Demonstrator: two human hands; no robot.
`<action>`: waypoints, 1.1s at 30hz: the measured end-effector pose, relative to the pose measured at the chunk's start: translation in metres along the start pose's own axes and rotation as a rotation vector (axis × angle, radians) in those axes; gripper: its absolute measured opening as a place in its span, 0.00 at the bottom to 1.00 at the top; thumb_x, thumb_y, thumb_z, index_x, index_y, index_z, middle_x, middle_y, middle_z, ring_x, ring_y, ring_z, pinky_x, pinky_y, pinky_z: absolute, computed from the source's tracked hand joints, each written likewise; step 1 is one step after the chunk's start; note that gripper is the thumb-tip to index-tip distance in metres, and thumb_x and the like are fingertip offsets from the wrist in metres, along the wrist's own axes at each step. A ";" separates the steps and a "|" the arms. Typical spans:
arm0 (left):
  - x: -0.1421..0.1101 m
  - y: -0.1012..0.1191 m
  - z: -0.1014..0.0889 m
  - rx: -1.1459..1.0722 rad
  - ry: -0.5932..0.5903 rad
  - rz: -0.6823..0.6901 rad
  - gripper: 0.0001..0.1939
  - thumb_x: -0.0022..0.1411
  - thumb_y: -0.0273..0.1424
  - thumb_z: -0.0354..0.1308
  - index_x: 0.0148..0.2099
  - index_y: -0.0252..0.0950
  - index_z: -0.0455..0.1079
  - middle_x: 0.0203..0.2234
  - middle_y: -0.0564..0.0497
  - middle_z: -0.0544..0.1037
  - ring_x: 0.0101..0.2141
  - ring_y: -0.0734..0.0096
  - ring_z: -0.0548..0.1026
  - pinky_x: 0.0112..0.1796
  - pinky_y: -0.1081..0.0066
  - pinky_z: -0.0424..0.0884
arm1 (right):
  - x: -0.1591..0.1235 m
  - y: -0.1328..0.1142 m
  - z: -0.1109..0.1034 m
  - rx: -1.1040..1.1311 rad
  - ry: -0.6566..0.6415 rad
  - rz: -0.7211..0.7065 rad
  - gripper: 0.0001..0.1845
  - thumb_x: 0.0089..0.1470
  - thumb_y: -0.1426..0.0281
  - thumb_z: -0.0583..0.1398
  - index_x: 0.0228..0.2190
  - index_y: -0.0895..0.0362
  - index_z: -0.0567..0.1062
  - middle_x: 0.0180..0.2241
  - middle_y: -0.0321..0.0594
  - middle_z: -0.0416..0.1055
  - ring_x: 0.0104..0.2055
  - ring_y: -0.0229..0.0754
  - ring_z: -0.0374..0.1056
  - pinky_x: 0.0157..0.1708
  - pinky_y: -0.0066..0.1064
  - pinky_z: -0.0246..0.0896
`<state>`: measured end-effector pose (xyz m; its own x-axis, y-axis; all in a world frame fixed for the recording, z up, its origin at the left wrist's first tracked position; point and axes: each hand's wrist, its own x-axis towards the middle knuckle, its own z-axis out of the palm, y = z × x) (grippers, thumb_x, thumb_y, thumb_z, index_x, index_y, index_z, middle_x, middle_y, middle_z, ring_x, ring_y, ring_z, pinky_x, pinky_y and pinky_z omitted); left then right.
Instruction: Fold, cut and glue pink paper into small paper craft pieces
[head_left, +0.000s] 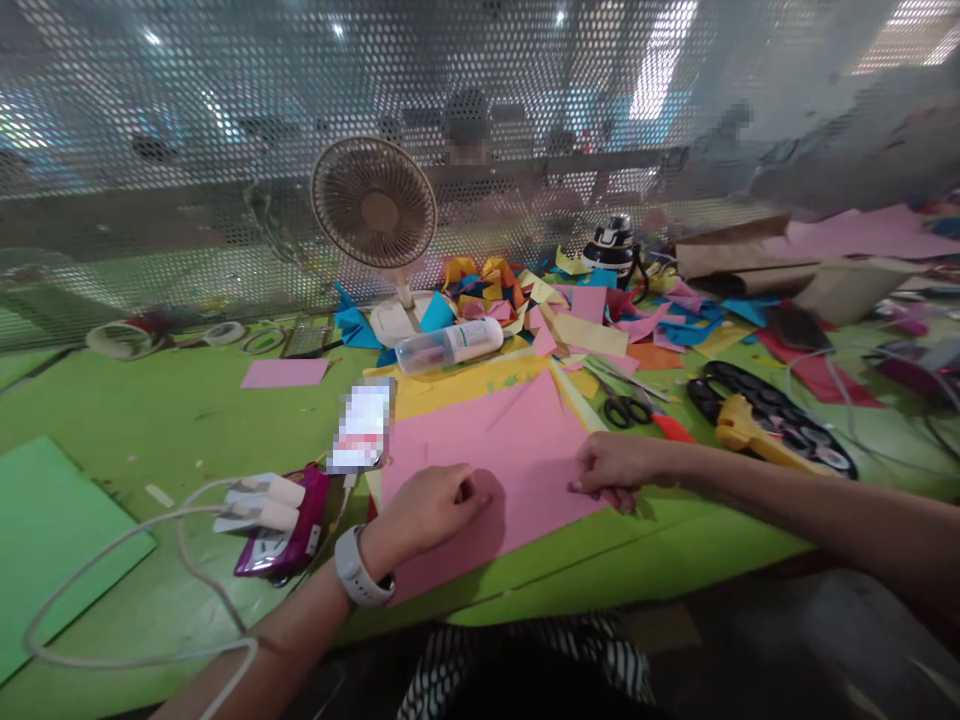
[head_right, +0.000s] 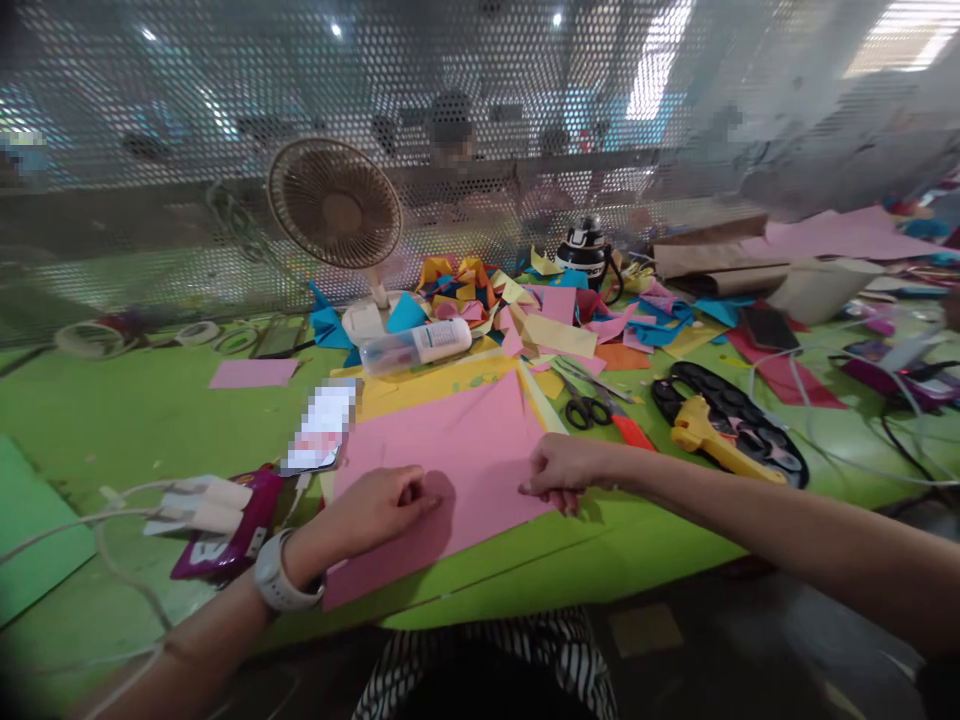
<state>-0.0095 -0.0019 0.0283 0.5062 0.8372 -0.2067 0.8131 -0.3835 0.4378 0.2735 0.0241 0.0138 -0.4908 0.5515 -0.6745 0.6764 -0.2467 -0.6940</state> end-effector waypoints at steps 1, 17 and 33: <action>0.000 0.001 -0.001 -0.010 -0.014 -0.007 0.16 0.61 0.43 0.49 0.30 0.37 0.64 0.23 0.52 0.73 0.25 0.69 0.69 0.24 0.73 0.54 | -0.005 0.005 -0.004 -0.001 0.007 0.015 0.24 0.42 0.51 0.63 0.19 0.59 0.67 0.11 0.32 0.66 0.10 0.30 0.61 0.11 0.20 0.48; 0.030 0.033 -0.006 -0.380 -0.310 -0.124 0.26 0.58 0.51 0.49 0.20 0.35 0.65 0.09 0.53 0.68 0.11 0.74 0.67 0.17 0.75 0.62 | 0.015 -0.035 0.005 -0.095 -0.056 -0.068 0.25 0.44 0.50 0.61 0.17 0.59 0.65 0.10 0.34 0.67 0.12 0.33 0.65 0.11 0.20 0.48; 0.019 -0.006 -0.017 -0.504 -0.440 -0.297 0.28 0.49 0.55 0.57 0.15 0.34 0.66 0.07 0.54 0.67 0.09 0.77 0.62 0.14 0.75 0.60 | 0.025 -0.018 0.007 -0.016 -0.057 -0.046 0.24 0.45 0.51 0.62 0.18 0.59 0.66 0.12 0.35 0.70 0.12 0.35 0.66 0.12 0.22 0.61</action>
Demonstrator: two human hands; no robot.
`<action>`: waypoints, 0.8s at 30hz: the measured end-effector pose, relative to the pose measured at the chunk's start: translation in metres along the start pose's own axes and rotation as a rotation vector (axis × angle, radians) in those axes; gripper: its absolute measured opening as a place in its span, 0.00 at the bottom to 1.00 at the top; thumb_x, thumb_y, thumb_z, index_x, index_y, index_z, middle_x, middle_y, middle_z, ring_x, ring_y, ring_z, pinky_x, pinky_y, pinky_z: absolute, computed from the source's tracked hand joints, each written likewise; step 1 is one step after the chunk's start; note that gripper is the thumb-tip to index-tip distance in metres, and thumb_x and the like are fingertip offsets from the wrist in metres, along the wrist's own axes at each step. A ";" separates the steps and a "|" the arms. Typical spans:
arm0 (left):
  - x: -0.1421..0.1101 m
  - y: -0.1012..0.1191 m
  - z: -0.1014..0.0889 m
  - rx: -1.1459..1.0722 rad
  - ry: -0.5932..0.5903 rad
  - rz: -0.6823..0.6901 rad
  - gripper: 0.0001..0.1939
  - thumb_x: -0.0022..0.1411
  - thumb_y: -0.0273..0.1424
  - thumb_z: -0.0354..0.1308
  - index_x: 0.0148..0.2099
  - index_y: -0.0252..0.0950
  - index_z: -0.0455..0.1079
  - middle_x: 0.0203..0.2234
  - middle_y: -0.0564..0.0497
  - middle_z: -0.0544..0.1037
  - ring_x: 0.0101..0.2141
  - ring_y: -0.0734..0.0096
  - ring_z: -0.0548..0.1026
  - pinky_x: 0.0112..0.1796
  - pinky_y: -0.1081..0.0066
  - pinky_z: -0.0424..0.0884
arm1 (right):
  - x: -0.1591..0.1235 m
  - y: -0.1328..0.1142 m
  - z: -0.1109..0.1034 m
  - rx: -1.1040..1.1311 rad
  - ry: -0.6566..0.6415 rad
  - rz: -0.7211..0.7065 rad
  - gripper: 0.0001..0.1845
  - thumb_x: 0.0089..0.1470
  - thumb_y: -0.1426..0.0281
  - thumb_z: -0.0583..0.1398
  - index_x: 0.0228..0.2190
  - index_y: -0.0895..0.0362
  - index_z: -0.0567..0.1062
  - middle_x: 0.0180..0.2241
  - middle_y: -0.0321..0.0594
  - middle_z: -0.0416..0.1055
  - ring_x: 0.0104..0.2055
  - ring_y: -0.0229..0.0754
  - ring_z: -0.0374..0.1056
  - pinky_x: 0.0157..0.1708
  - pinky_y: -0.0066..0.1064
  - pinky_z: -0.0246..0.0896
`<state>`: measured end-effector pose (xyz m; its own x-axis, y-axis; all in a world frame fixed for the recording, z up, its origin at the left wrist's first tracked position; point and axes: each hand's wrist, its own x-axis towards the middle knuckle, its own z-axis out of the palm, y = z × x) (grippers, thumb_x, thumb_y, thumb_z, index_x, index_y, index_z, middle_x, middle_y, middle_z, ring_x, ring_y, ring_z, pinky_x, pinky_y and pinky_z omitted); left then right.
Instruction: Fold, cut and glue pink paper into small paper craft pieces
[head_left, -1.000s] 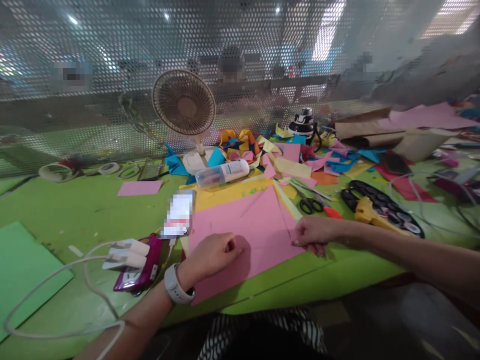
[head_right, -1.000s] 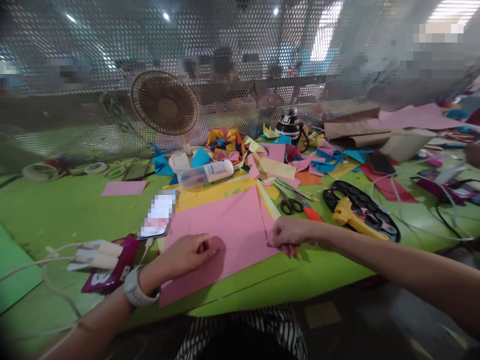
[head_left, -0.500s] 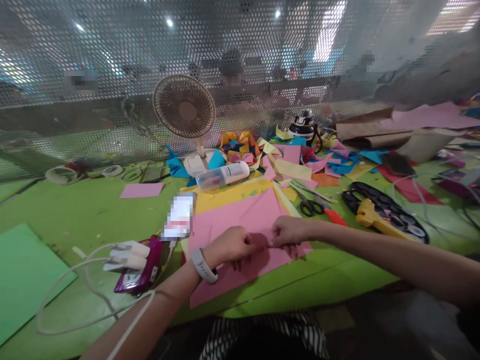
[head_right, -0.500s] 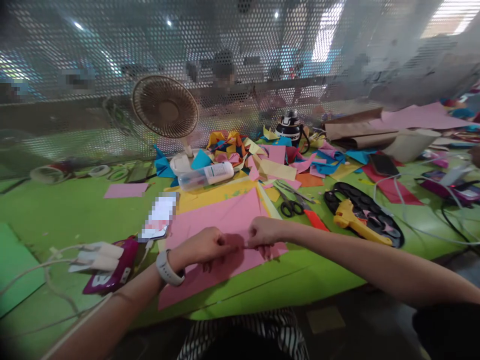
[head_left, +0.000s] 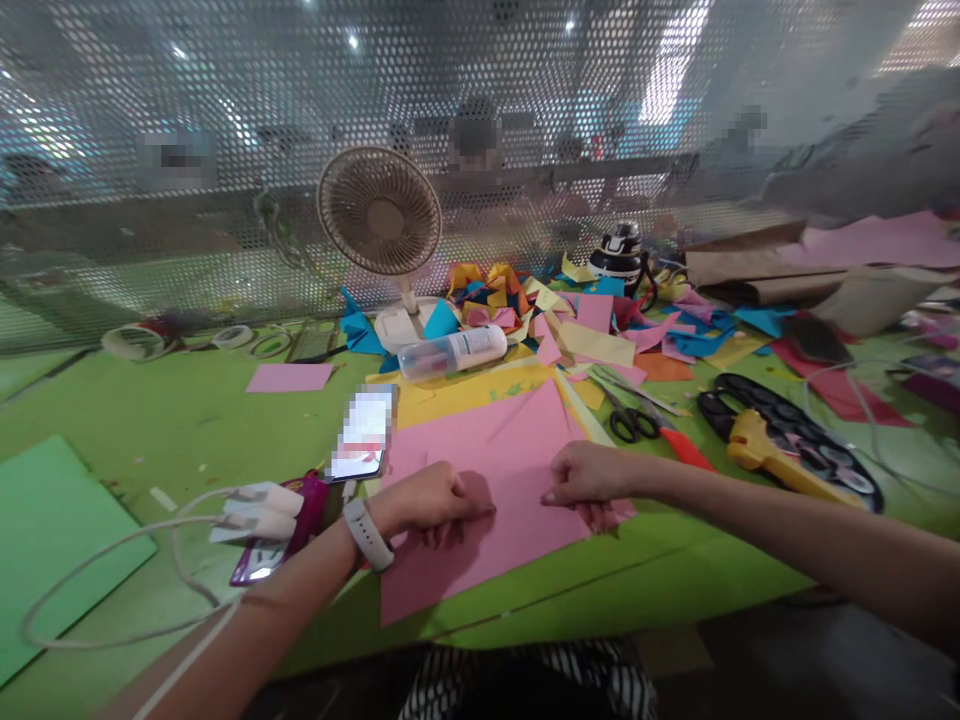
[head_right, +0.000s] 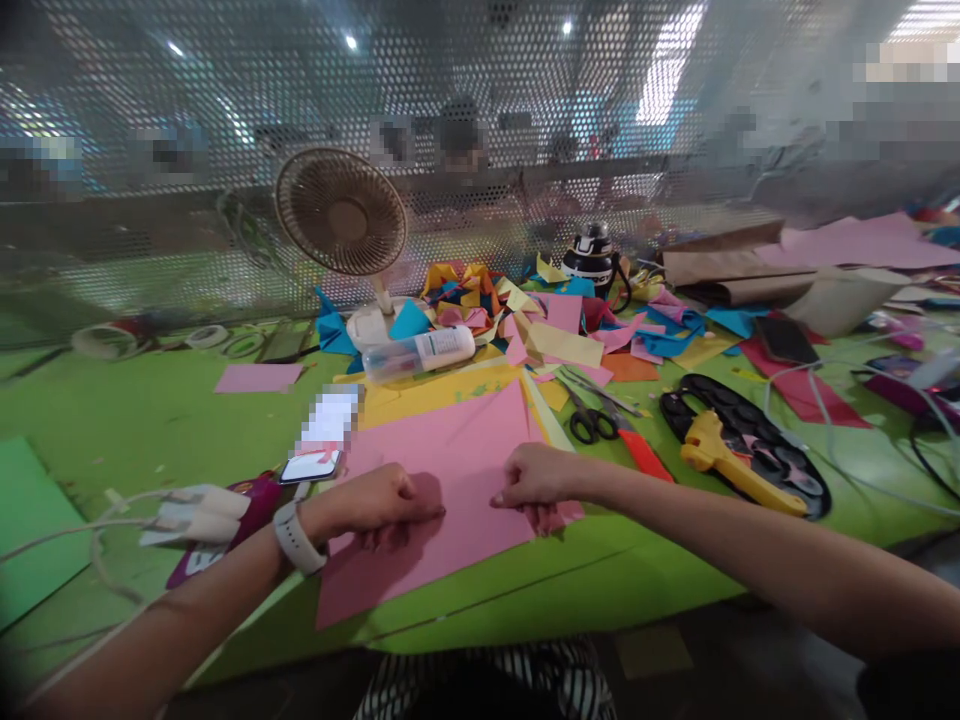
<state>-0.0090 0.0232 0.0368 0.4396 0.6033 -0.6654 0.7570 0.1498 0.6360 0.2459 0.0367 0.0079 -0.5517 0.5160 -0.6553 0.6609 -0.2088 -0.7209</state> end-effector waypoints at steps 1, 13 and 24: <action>-0.004 -0.006 -0.003 -0.005 0.009 -0.013 0.28 0.48 0.55 0.57 0.15 0.34 0.66 0.07 0.54 0.66 0.09 0.77 0.62 0.14 0.75 0.59 | 0.000 0.000 0.000 -0.006 0.001 0.004 0.24 0.45 0.51 0.62 0.18 0.59 0.66 0.13 0.36 0.70 0.12 0.35 0.66 0.12 0.22 0.61; -0.050 -0.055 -0.011 -0.039 0.230 -0.105 0.29 0.53 0.55 0.51 0.18 0.35 0.62 0.07 0.57 0.63 0.09 0.78 0.59 0.14 0.77 0.57 | -0.003 0.000 0.002 0.003 0.021 -0.018 0.25 0.44 0.49 0.62 0.19 0.59 0.65 0.12 0.36 0.69 0.11 0.34 0.64 0.09 0.22 0.58; -0.036 -0.011 0.013 -0.162 0.454 0.410 0.16 0.63 0.40 0.50 0.39 0.33 0.71 0.30 0.48 0.79 0.31 0.71 0.76 0.33 0.73 0.71 | -0.004 0.006 0.007 0.044 0.079 -0.030 0.25 0.43 0.49 0.62 0.22 0.57 0.63 0.11 0.33 0.68 0.11 0.34 0.64 0.11 0.20 0.58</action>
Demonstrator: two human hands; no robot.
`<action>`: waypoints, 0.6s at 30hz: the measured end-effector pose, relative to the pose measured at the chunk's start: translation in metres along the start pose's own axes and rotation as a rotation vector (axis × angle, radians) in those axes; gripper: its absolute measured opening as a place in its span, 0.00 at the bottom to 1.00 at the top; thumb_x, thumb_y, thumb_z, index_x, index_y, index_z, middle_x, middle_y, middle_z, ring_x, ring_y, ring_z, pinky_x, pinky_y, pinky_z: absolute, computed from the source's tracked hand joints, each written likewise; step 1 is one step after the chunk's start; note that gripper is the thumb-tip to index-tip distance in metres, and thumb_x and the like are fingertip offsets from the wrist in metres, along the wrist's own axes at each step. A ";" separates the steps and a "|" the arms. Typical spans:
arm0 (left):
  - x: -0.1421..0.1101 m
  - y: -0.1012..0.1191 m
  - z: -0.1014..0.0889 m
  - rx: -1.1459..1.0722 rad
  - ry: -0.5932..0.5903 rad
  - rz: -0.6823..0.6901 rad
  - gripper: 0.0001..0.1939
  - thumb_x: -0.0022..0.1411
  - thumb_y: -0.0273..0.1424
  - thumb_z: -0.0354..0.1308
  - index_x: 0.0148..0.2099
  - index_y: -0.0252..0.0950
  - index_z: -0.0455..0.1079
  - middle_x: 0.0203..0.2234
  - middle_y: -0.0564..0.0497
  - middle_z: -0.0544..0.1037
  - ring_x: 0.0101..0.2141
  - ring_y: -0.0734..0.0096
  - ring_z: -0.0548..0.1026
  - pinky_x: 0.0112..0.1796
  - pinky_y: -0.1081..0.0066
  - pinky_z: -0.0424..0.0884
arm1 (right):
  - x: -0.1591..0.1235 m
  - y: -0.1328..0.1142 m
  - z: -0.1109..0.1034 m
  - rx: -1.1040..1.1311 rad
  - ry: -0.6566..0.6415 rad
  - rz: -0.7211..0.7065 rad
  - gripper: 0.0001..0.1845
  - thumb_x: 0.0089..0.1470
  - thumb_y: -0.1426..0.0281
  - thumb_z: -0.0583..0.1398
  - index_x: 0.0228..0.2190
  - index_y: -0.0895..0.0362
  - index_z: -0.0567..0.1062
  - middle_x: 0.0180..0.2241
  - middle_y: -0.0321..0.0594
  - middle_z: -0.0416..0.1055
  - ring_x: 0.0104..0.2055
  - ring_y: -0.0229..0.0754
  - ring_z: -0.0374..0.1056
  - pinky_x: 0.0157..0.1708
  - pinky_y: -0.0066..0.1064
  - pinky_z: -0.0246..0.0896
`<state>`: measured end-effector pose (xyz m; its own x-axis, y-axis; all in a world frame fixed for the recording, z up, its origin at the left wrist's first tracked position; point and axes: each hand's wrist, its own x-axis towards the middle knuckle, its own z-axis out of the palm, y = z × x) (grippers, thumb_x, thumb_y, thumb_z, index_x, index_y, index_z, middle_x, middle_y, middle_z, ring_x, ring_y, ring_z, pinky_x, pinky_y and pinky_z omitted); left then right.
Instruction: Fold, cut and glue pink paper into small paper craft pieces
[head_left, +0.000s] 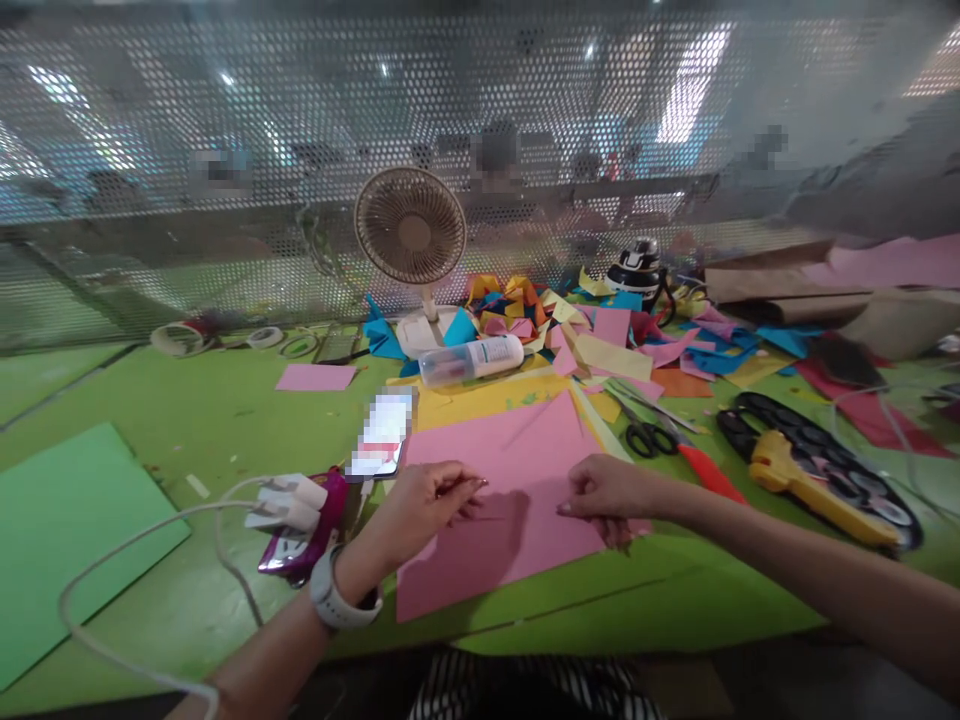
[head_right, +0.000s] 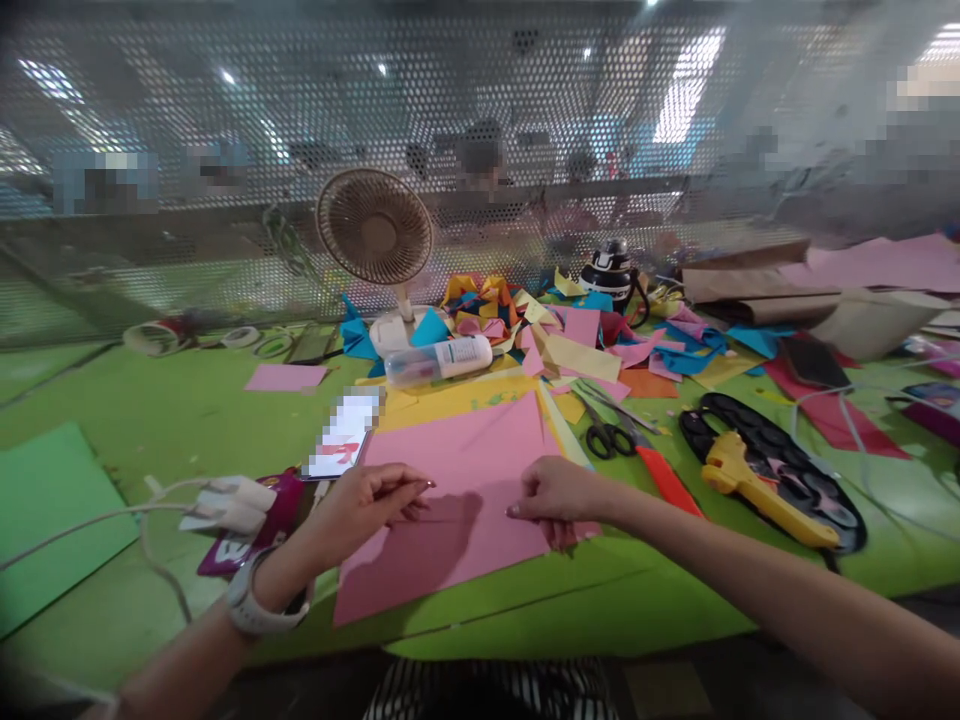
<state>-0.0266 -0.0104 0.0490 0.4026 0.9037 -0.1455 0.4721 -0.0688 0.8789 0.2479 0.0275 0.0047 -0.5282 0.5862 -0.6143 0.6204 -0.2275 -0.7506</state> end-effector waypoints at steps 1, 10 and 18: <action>0.002 0.001 0.001 -0.006 0.003 0.022 0.16 0.63 0.40 0.50 0.39 0.33 0.72 0.31 0.47 0.79 0.32 0.70 0.76 0.33 0.73 0.71 | -0.001 0.001 0.000 -0.001 0.010 -0.008 0.24 0.44 0.49 0.62 0.22 0.57 0.63 0.12 0.33 0.69 0.11 0.34 0.64 0.10 0.20 0.58; 0.008 0.006 0.007 0.151 0.133 0.225 0.14 0.63 0.38 0.53 0.38 0.35 0.75 0.32 0.50 0.80 0.31 0.70 0.75 0.31 0.74 0.69 | -0.001 0.007 0.003 0.003 0.063 -0.026 0.25 0.44 0.48 0.61 0.24 0.57 0.63 0.15 0.34 0.71 0.11 0.34 0.64 0.07 0.19 0.54; 0.003 0.001 0.013 0.461 0.174 0.481 0.11 0.66 0.32 0.50 0.41 0.37 0.73 0.33 0.50 0.80 0.32 0.70 0.77 0.35 0.72 0.70 | -0.002 0.005 0.002 -0.015 0.060 -0.058 0.25 0.45 0.47 0.59 0.24 0.57 0.63 0.15 0.36 0.72 0.12 0.36 0.66 0.08 0.20 0.55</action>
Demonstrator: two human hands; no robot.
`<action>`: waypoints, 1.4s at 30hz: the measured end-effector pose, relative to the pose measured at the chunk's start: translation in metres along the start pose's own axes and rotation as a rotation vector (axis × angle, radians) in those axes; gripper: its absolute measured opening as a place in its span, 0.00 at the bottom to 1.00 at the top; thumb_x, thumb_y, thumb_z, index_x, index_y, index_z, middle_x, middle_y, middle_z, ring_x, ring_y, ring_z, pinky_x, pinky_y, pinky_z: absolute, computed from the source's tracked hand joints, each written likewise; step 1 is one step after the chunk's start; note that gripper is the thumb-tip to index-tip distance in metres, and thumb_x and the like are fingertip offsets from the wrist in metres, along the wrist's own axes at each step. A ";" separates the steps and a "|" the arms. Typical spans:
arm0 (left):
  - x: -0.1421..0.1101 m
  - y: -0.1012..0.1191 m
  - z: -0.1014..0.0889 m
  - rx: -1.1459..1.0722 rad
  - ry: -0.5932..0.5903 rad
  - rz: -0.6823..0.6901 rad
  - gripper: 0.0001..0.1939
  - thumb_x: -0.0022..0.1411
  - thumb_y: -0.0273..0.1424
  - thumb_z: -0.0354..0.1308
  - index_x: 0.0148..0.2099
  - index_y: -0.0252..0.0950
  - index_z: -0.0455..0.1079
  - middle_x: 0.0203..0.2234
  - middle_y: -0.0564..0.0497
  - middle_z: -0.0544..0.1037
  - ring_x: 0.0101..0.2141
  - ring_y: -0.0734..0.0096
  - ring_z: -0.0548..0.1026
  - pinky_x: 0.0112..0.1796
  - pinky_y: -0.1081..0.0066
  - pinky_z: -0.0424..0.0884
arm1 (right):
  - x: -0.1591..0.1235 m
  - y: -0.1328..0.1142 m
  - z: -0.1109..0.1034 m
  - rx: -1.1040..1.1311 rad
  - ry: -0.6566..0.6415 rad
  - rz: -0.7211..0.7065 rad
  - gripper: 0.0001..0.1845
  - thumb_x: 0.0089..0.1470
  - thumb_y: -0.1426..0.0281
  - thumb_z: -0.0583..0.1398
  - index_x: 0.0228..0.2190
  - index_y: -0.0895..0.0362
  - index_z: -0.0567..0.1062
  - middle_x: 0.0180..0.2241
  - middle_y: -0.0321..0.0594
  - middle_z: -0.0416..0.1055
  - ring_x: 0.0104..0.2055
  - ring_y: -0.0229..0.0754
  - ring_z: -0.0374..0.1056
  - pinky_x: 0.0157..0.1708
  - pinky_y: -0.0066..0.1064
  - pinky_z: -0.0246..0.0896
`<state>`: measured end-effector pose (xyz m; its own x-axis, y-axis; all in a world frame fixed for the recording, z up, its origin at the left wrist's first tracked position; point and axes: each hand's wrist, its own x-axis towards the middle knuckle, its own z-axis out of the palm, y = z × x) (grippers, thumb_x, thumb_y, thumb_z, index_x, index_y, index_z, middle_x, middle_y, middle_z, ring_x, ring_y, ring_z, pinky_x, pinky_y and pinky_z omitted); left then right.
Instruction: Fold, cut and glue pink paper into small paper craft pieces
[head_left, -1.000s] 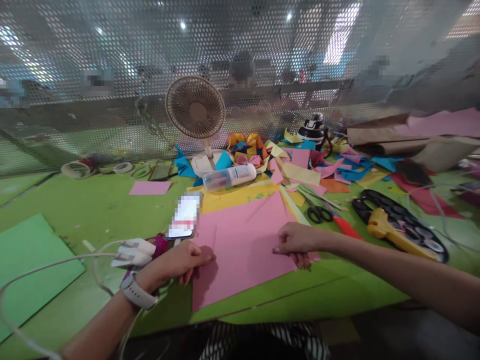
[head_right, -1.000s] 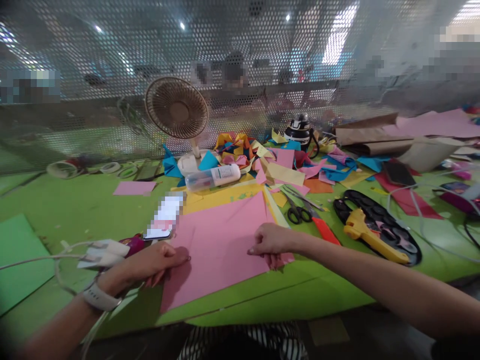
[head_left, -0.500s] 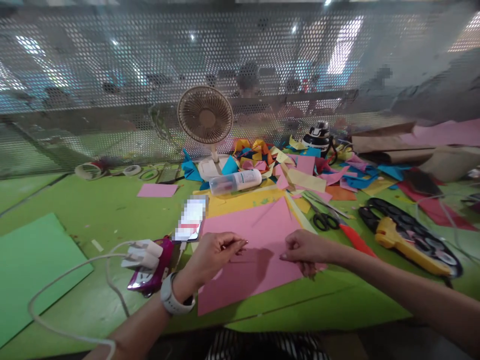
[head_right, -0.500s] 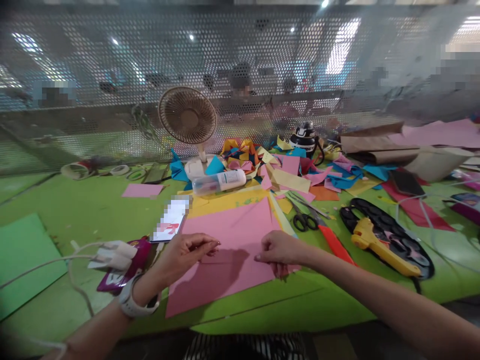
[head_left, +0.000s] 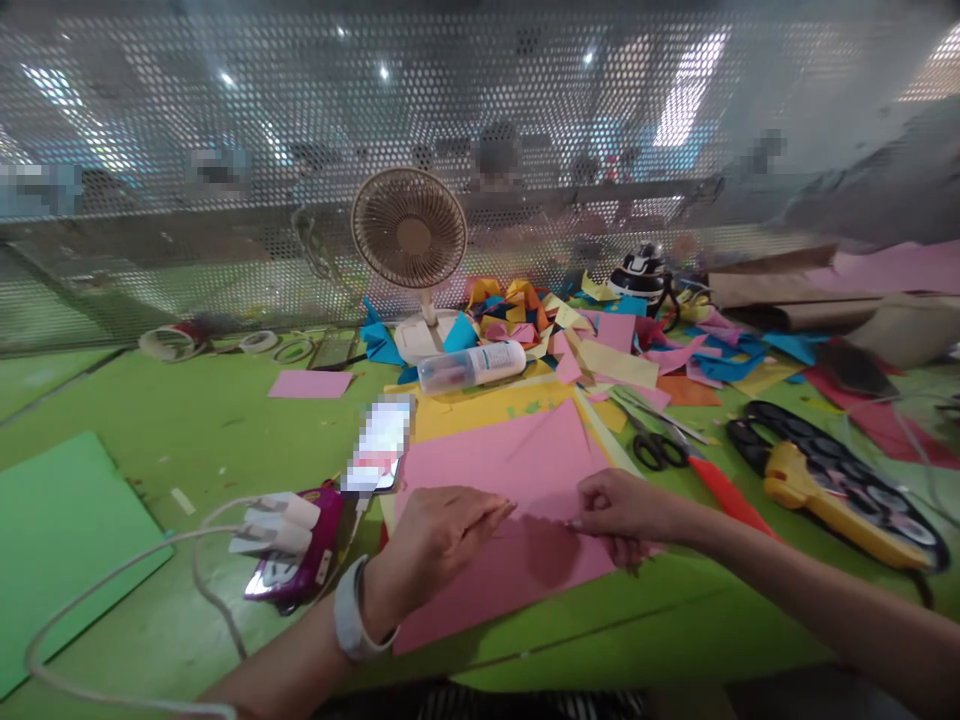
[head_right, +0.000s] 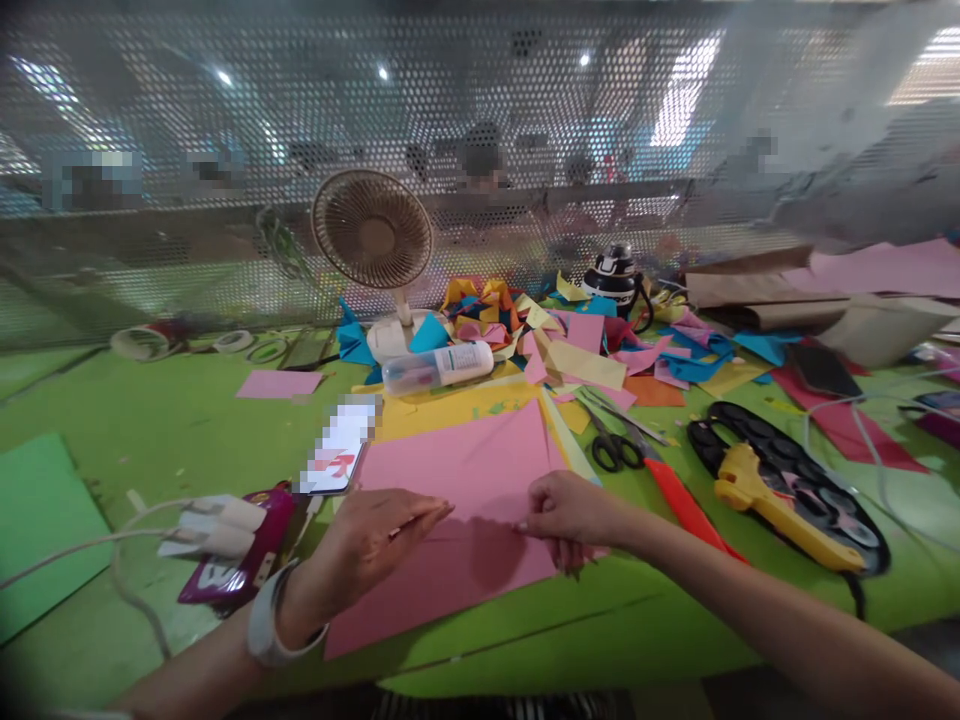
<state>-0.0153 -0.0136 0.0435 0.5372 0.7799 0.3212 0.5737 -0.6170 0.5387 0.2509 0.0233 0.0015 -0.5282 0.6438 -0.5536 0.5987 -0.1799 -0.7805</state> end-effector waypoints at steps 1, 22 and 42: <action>-0.002 -0.002 0.002 0.028 0.011 0.031 0.11 0.66 0.31 0.49 0.43 0.37 0.72 0.35 0.50 0.80 0.34 0.69 0.77 0.36 0.71 0.71 | 0.000 0.000 0.000 -0.005 0.002 0.007 0.25 0.45 0.47 0.59 0.24 0.57 0.63 0.15 0.36 0.72 0.12 0.36 0.66 0.08 0.20 0.56; -0.002 -0.019 0.008 0.008 -0.087 0.046 0.14 0.68 0.31 0.45 0.41 0.38 0.73 0.30 0.50 0.80 0.30 0.71 0.77 0.33 0.73 0.71 | -0.048 0.012 -0.048 -0.358 0.575 -0.109 0.18 0.53 0.54 0.55 0.27 0.56 0.71 0.23 0.37 0.72 0.26 0.39 0.68 0.26 0.27 0.58; -0.001 -0.021 0.026 0.366 -0.446 0.139 0.36 0.63 0.53 0.42 0.67 0.45 0.36 0.65 0.49 0.41 0.63 0.56 0.44 0.60 0.49 0.43 | -0.090 0.046 -0.076 -1.033 0.775 0.278 0.31 0.46 0.68 0.55 0.53 0.60 0.63 0.45 0.53 0.71 0.38 0.57 0.71 0.32 0.38 0.61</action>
<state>-0.0121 -0.0043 0.0118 0.7849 0.6188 -0.0317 0.6129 -0.7679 0.1862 0.3712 0.0138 0.0374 -0.0421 0.9959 -0.0802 0.9935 0.0502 0.1021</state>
